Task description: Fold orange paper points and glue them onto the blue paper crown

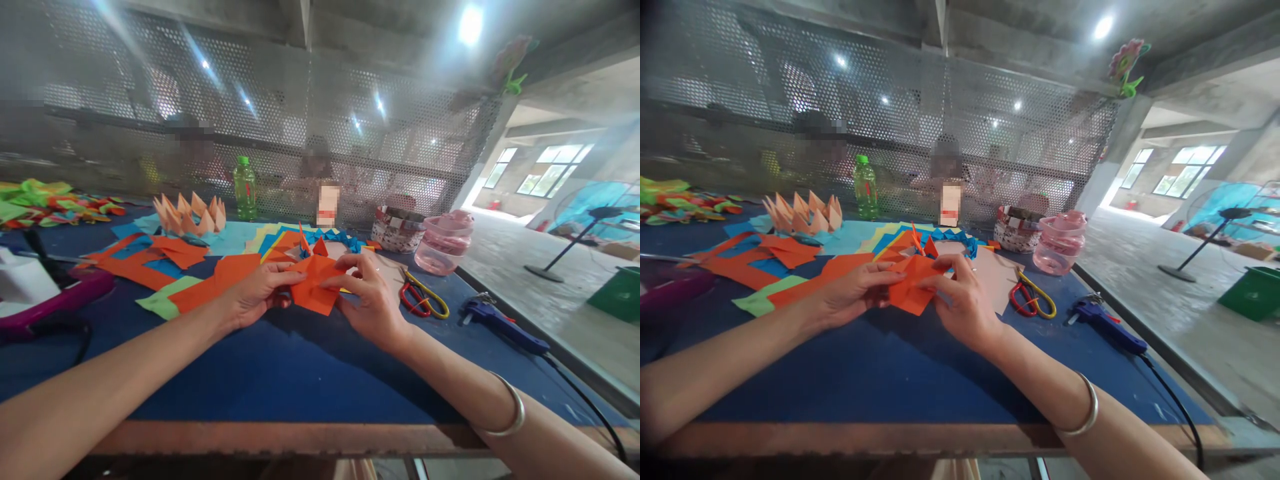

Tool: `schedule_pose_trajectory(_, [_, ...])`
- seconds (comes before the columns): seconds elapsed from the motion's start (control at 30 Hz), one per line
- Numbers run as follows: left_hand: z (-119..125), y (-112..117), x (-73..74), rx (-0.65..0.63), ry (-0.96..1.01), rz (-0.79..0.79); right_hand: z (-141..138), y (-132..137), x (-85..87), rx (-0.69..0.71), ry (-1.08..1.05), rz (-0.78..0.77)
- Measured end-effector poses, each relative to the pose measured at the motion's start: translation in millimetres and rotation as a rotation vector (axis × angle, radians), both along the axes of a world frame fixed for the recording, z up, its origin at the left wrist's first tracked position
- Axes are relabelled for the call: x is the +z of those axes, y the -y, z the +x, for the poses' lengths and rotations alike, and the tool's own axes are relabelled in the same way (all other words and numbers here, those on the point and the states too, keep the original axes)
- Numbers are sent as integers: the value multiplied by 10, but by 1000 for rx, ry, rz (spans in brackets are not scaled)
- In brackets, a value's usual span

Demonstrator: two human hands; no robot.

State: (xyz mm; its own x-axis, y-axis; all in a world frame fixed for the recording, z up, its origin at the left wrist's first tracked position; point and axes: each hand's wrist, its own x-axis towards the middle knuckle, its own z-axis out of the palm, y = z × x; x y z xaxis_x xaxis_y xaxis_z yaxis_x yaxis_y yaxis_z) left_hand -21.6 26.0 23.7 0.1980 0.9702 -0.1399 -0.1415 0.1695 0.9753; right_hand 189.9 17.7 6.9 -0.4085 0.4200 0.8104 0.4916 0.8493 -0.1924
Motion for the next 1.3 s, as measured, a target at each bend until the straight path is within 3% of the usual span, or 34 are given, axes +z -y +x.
schedule_pose_trajectory(0.3, [-10, 36, 48, 58, 55, -69, 11, 20, -5, 19, 35, -62])
schedule_pose_trajectory(0.47, [8, 86, 71, -85, 131, -54, 20, 3, -13, -11, 39, -58])
schedule_pose_trajectory(0.63, [26, 70, -16, -198, 45, -5, 22, -8, -19, -16, 40, -59])
schedule_pose_trajectory(0.93, [69, 78, -12, -24, 41, -48, 9, -12, -16, -2, 43, -35])
schedule_pose_trajectory(1.3, [71, 97, -41, -147, 7, 37, -26, 24, -4, -88, -82, -133])
